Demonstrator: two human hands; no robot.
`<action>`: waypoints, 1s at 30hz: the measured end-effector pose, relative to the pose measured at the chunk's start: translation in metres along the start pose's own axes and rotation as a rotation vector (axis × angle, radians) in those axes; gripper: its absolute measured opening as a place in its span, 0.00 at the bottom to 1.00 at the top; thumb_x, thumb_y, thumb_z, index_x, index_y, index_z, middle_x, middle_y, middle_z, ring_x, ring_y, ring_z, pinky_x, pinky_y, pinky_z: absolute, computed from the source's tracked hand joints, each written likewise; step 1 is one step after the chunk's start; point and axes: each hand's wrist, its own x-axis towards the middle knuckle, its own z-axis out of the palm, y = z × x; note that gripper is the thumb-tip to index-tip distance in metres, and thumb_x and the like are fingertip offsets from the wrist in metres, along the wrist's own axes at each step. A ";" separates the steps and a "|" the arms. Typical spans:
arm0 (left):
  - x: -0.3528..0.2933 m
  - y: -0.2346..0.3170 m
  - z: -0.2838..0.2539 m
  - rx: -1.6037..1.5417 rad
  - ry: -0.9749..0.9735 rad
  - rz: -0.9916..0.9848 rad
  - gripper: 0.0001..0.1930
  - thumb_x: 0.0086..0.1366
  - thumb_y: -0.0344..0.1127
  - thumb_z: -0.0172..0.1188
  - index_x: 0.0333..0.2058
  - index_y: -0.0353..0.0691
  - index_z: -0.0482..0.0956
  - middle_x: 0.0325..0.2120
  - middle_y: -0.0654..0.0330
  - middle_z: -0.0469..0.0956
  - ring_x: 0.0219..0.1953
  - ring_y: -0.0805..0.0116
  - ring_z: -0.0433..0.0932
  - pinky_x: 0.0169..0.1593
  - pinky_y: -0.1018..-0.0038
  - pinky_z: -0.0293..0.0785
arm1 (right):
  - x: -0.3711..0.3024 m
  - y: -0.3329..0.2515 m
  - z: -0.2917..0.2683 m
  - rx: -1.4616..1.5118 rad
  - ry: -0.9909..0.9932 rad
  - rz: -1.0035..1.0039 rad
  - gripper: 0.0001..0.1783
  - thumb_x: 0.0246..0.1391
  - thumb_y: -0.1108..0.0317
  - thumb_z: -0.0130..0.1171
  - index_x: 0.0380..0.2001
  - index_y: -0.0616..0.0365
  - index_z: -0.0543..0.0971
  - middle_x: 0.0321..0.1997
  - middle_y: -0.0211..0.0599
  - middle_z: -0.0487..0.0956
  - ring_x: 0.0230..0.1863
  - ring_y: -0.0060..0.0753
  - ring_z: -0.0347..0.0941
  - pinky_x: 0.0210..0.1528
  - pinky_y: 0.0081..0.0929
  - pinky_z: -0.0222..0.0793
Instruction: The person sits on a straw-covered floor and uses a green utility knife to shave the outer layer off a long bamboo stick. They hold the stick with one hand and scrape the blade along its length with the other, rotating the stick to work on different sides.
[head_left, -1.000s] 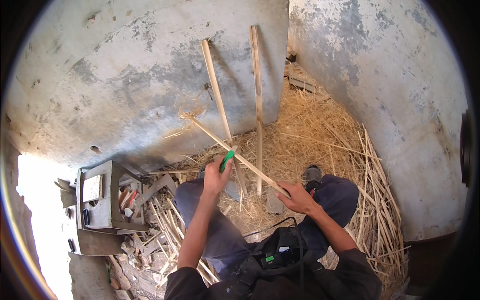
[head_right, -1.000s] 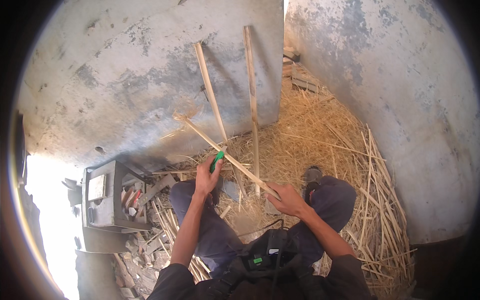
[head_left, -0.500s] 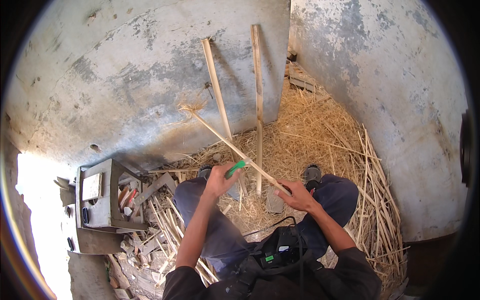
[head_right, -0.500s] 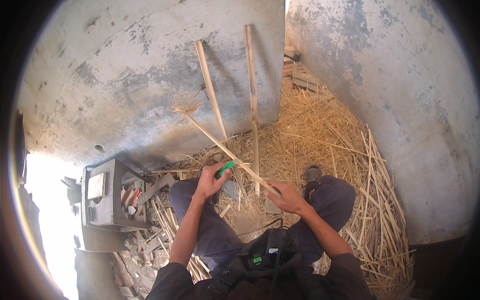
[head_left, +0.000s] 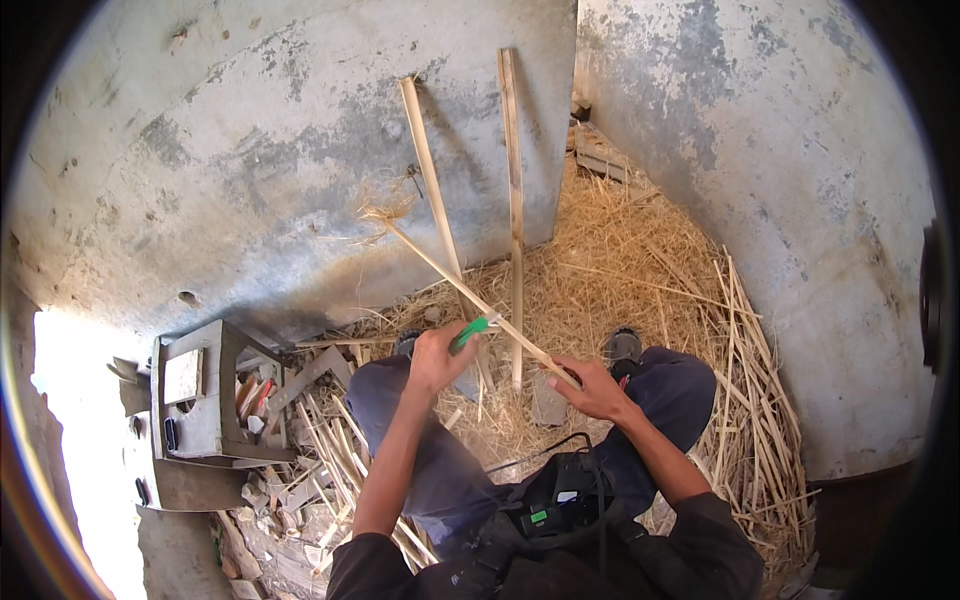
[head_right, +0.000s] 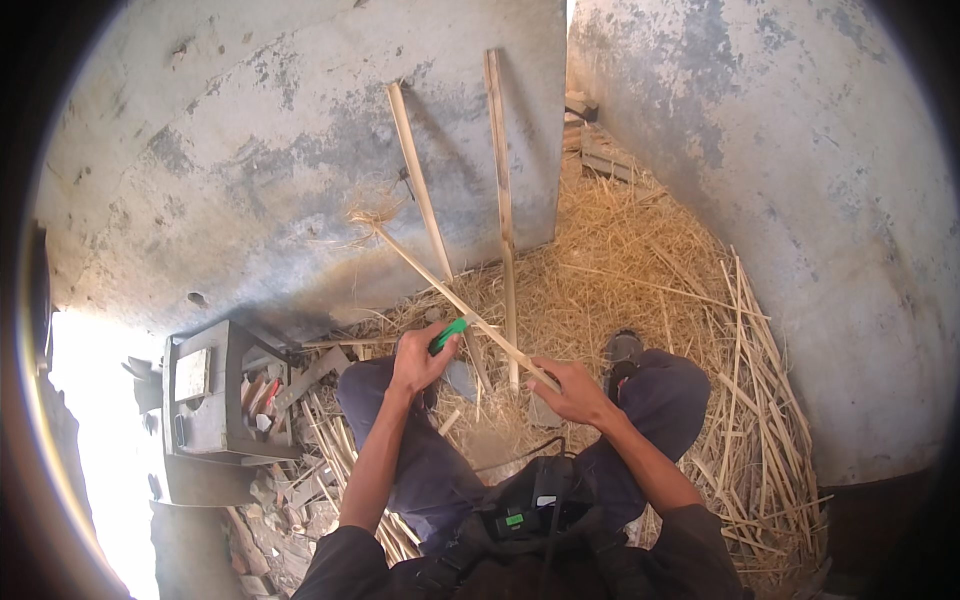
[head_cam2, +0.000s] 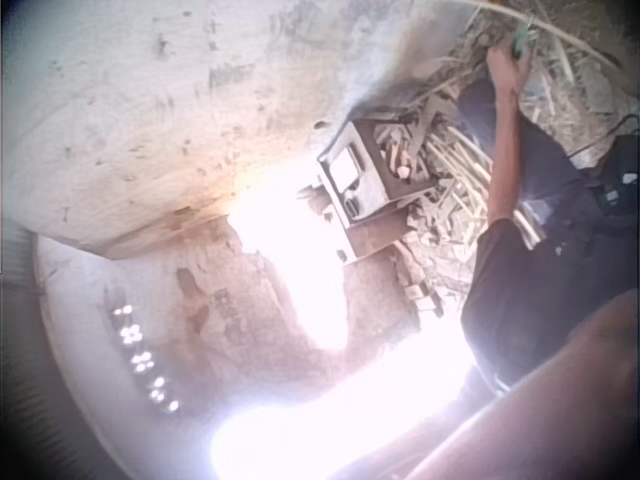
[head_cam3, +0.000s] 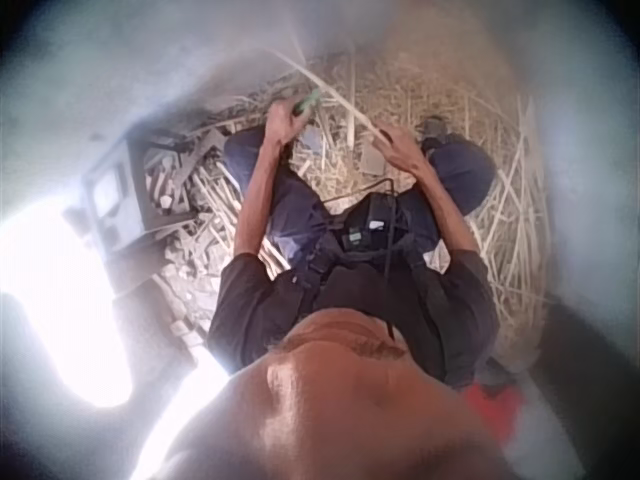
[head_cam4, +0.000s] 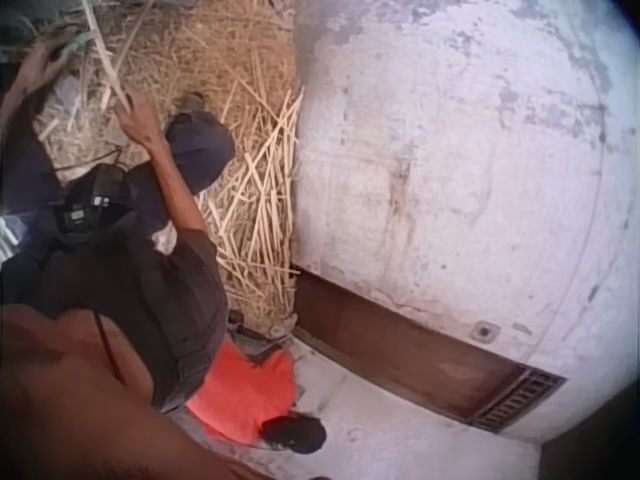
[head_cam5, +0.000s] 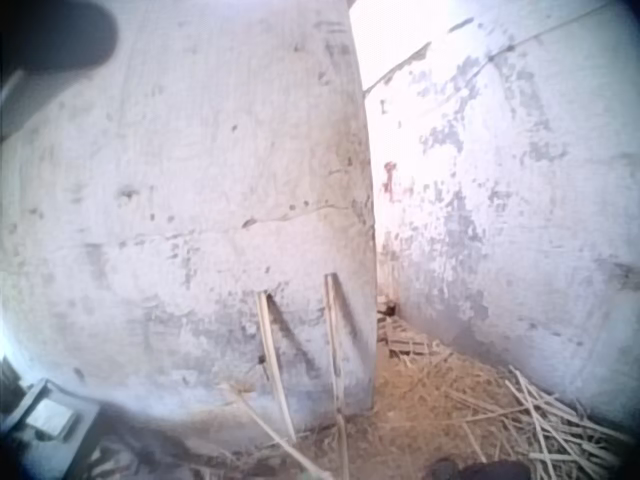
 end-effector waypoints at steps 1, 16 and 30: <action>0.002 0.000 -0.002 0.039 0.002 -0.011 0.13 0.70 0.41 0.69 0.44 0.38 0.88 0.25 0.45 0.82 0.28 0.43 0.84 0.35 0.55 0.79 | 0.000 -0.001 0.000 0.001 -0.008 0.014 0.27 0.69 0.58 0.66 0.63 0.66 0.81 0.45 0.59 0.88 0.43 0.53 0.86 0.49 0.42 0.78; 0.004 -0.009 -0.006 -0.014 0.105 -0.051 0.13 0.71 0.42 0.69 0.45 0.39 0.89 0.21 0.47 0.79 0.25 0.45 0.83 0.33 0.57 0.79 | -0.002 -0.001 -0.002 0.005 -0.025 0.035 0.27 0.69 0.58 0.66 0.62 0.66 0.81 0.44 0.56 0.87 0.40 0.49 0.84 0.47 0.41 0.77; 0.007 -0.007 -0.007 -0.006 0.115 -0.055 0.14 0.71 0.42 0.68 0.45 0.38 0.89 0.21 0.46 0.80 0.25 0.46 0.84 0.34 0.58 0.79 | -0.002 -0.004 -0.001 -0.008 -0.031 -0.001 0.25 0.69 0.58 0.66 0.61 0.65 0.82 0.40 0.58 0.86 0.36 0.50 0.82 0.45 0.41 0.77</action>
